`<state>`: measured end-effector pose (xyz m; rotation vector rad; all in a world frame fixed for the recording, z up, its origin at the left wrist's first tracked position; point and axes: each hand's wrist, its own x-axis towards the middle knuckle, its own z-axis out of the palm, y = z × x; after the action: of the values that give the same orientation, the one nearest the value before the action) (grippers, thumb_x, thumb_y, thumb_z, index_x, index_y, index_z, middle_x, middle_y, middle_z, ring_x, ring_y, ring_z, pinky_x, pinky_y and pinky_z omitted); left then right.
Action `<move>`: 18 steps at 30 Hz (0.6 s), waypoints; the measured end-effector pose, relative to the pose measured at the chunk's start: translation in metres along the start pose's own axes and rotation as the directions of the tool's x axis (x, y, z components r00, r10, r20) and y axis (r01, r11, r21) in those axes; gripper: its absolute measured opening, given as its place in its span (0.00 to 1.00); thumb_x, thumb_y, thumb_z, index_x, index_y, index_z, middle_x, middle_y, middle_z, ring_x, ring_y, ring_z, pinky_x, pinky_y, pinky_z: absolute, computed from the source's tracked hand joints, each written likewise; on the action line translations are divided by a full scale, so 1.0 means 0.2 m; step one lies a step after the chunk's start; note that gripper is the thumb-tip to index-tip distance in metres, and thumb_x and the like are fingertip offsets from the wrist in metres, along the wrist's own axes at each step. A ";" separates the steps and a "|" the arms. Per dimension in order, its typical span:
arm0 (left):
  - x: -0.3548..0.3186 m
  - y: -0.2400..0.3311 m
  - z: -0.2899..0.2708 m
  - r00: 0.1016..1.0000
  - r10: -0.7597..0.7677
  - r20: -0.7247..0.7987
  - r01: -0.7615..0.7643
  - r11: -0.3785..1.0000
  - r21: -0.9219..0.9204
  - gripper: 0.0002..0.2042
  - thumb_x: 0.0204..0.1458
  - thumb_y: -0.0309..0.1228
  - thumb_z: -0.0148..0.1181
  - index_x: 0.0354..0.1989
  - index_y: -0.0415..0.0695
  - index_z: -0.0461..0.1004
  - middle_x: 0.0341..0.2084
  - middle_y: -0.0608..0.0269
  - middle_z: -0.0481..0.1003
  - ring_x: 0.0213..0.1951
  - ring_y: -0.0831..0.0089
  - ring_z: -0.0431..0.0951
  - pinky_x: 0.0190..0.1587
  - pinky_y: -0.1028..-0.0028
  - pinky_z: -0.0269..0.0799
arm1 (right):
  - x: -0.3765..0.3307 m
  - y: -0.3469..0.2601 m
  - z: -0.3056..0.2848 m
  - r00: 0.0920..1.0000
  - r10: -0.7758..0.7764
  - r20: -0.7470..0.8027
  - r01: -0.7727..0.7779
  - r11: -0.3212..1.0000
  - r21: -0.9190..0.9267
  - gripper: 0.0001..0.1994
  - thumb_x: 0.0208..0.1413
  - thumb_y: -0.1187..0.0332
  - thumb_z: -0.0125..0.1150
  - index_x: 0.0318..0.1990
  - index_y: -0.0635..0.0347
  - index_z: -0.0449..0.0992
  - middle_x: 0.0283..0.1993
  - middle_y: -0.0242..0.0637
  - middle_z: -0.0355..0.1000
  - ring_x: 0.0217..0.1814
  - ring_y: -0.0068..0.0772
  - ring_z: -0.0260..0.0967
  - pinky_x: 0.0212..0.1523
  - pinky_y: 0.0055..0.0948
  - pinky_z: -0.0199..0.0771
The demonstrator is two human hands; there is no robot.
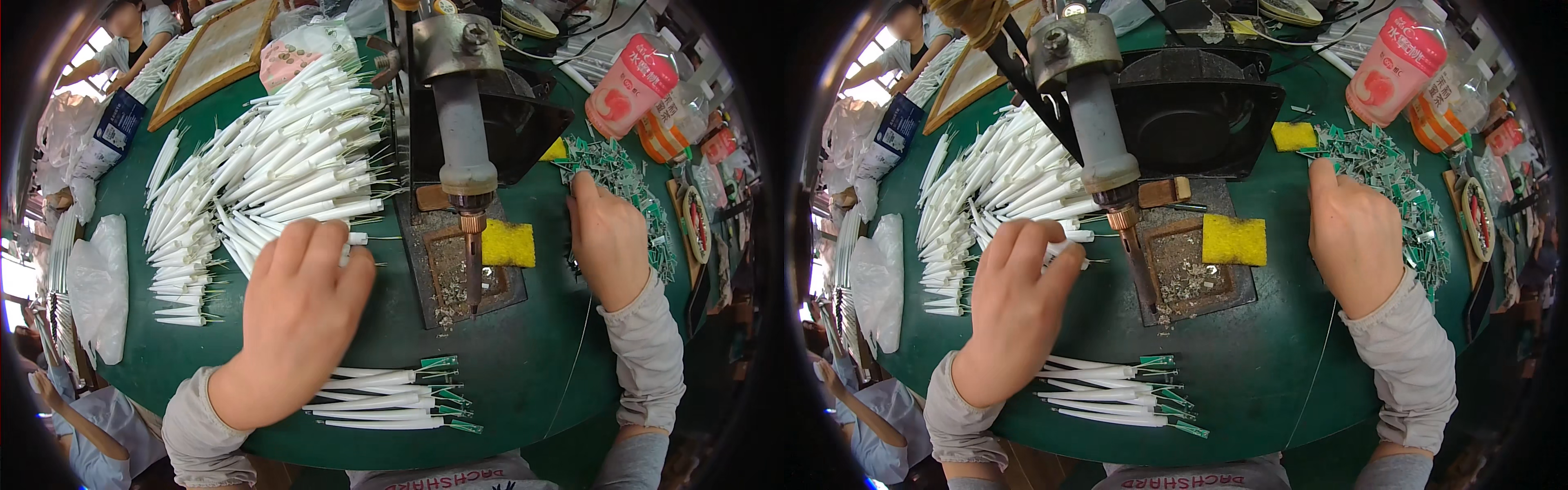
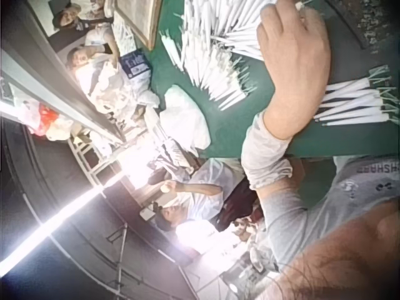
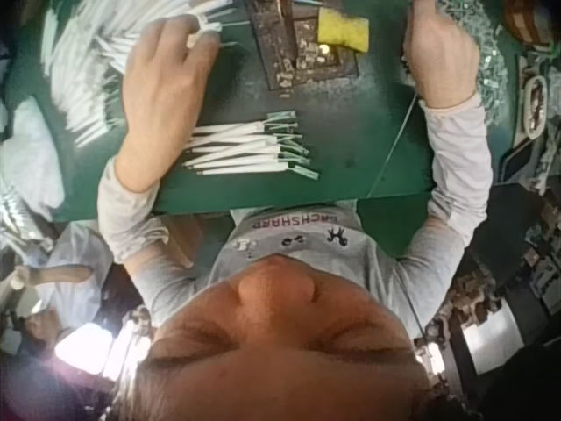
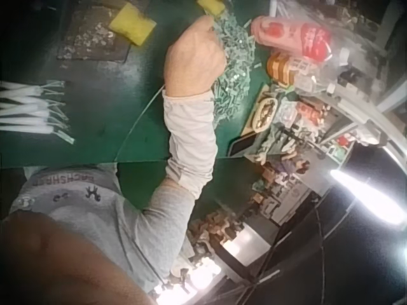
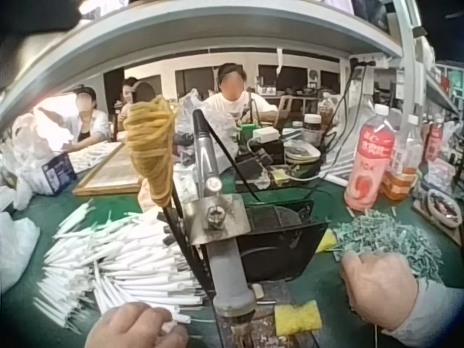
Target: The person assembles electronic components by soldering small circuit boards to the wires of white plastic tubes using a stationary soldering iron, repeating the process and gathering the assembled pieces together by hand.
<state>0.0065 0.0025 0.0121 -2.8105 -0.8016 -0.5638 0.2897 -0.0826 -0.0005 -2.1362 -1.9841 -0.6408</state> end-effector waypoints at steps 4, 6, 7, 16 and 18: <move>-0.01 -0.08 0.05 0.997 0.049 0.053 -0.051 0.998 0.032 0.10 0.34 0.25 0.58 0.29 0.41 0.72 0.35 0.57 0.69 0.39 0.61 0.70 0.40 0.66 0.67 | -0.01 -0.06 -0.09 1.000 -0.001 -0.020 0.003 0.998 0.063 0.05 0.52 0.76 0.54 0.32 0.64 0.63 0.22 0.46 0.66 0.24 0.49 0.68 0.23 0.41 0.66; -0.01 -0.09 0.05 0.997 0.080 -0.010 -0.080 0.996 0.032 0.09 0.34 0.25 0.58 0.29 0.41 0.72 0.34 0.58 0.70 0.41 0.61 0.70 0.42 0.66 0.68 | -0.02 -0.10 -0.13 0.999 0.018 0.034 -0.024 0.985 0.173 0.07 0.52 0.76 0.55 0.32 0.63 0.62 0.23 0.46 0.66 0.25 0.51 0.67 0.23 0.42 0.65; -0.01 -0.09 0.04 0.997 0.080 -0.010 -0.080 0.996 0.032 0.09 0.34 0.25 0.58 0.29 0.41 0.72 0.34 0.58 0.70 0.41 0.61 0.70 0.42 0.66 0.68 | -0.03 -0.11 -0.15 0.999 0.019 0.034 -0.024 0.985 0.173 0.07 0.52 0.76 0.55 0.32 0.63 0.62 0.23 0.46 0.66 0.25 0.51 0.67 0.23 0.42 0.65; 0.02 -0.13 -0.02 0.987 0.069 0.142 -0.066 0.997 -0.027 0.12 0.35 0.21 0.57 0.32 0.41 0.74 0.34 0.60 0.71 0.40 0.61 0.71 0.43 0.65 0.69 | -0.07 -0.16 -0.29 0.962 -0.204 0.183 0.122 0.917 0.381 0.10 0.47 0.74 0.62 0.33 0.61 0.64 0.22 0.42 0.66 0.24 0.46 0.68 0.23 0.40 0.66; 0.03 -0.14 -0.03 0.975 0.101 0.198 -0.096 0.995 -0.032 0.10 0.36 0.22 0.57 0.31 0.42 0.75 0.34 0.61 0.70 0.40 0.62 0.71 0.43 0.66 0.69 | -0.09 -0.16 -0.29 0.895 -0.205 0.396 0.051 0.930 0.364 0.11 0.45 0.73 0.63 0.32 0.61 0.66 0.23 0.41 0.66 0.25 0.44 0.69 0.23 0.39 0.68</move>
<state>-0.0060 0.0279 0.0207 -2.9414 -0.6869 -0.2808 0.2466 -0.1193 0.0386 -2.0593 -2.2575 0.1898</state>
